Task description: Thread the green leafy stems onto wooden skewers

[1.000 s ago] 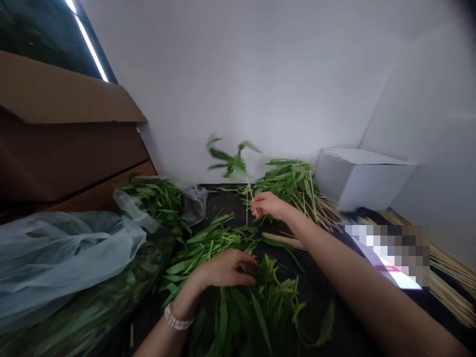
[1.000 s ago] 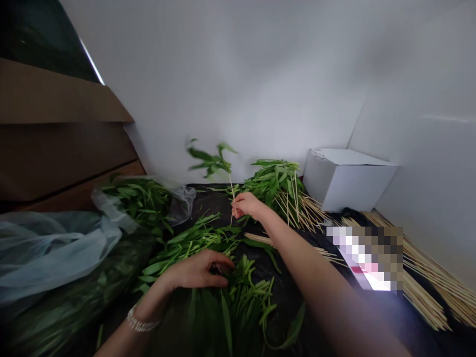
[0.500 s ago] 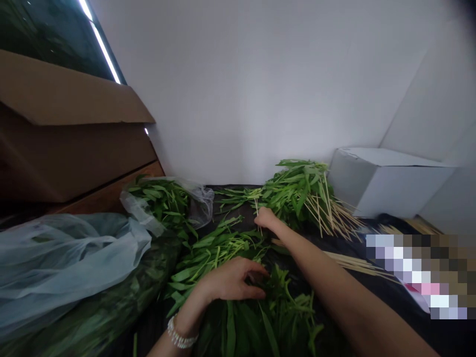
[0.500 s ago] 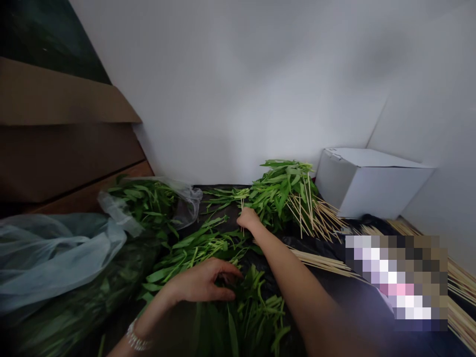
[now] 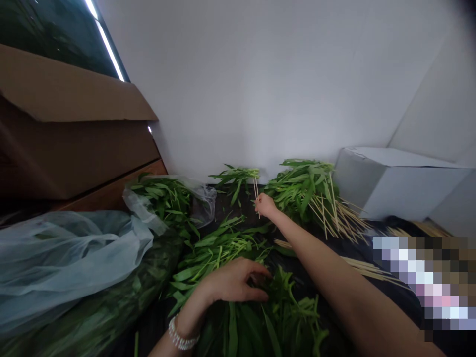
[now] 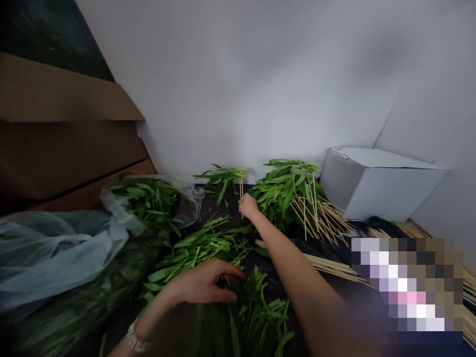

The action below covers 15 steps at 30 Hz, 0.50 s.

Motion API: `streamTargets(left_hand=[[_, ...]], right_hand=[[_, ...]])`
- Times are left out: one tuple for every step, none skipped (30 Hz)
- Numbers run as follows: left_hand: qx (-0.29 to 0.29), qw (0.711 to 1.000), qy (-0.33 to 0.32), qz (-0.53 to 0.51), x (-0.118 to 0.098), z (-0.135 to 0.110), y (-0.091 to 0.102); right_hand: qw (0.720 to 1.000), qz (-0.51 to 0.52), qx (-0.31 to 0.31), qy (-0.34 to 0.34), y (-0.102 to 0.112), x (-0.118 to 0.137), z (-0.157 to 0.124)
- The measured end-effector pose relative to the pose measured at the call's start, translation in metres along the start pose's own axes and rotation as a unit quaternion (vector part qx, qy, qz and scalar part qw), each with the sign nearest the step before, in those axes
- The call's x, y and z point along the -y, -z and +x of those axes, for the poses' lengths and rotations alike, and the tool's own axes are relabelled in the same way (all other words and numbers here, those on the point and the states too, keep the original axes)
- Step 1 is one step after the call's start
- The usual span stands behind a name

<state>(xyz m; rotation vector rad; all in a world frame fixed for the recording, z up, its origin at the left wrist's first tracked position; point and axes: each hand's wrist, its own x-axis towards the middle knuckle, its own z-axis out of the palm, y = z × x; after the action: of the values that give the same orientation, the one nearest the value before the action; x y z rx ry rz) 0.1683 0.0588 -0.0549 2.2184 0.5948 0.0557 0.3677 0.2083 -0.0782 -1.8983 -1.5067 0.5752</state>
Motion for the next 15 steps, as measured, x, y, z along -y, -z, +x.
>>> streamTargets(left_hand=[[0.002,1.000,0.000,-0.003,0.000,0.000,0.000],[0.002,1.000,0.000,-0.006,0.000,0.000,0.000],[0.003,1.000,0.001,-0.009,0.000,0.000,0.000],[0.003,1.000,0.002,-0.012,0.000,0.001,0.000],[0.003,1.000,0.003,-0.014,0.001,0.001,0.000],[0.003,1.000,0.003,-0.015,0.001,0.001,0.000],[0.004,1.000,0.003,-0.017,0.001,0.002,-0.001],[0.005,1.000,0.003,-0.018,0.000,0.002,-0.001],[0.005,1.000,0.003,-0.019,0.000,0.002,-0.001],[0.006,1.000,0.004,-0.020,-0.001,0.003,-0.001],[0.006,1.000,0.006,-0.023,-0.002,0.003,-0.001],[0.008,1.000,0.009,-0.026,-0.002,0.003,0.000],[0.010,0.999,0.012,-0.029,-0.003,0.003,0.000],[0.012,0.999,0.011,-0.028,-0.004,0.003,0.001],[0.009,1.000,0.010,-0.024,-0.005,0.003,0.001]], right_hand=[[1.000,0.000,0.009,-0.002,-0.001,0.000,-0.001],[1.000,0.000,0.020,-0.001,-0.001,0.000,-0.003],[1.000,0.001,0.029,0.006,0.000,-0.001,-0.007],[0.999,0.003,0.036,0.018,0.003,-0.002,-0.013],[0.999,0.005,0.040,0.036,0.007,-0.003,-0.021],[0.997,0.008,0.042,0.059,0.012,-0.005,-0.030],[0.996,0.011,0.044,0.082,0.019,-0.007,-0.040],[0.994,0.013,0.046,0.100,0.027,-0.010,-0.050],[0.992,0.015,0.051,0.115,0.035,-0.014,-0.061],[0.989,0.018,0.058,0.132,0.044,-0.018,-0.072],[0.986,0.023,0.065,0.153,0.052,-0.023,-0.082],[0.984,0.026,0.066,0.164,0.060,-0.029,-0.092],[0.984,0.023,0.064,0.167,0.068,-0.036,-0.101],[0.984,0.014,0.056,0.167,0.074,-0.043,-0.110],[0.985,-0.004,0.041,0.166,0.079,-0.051,-0.118]])
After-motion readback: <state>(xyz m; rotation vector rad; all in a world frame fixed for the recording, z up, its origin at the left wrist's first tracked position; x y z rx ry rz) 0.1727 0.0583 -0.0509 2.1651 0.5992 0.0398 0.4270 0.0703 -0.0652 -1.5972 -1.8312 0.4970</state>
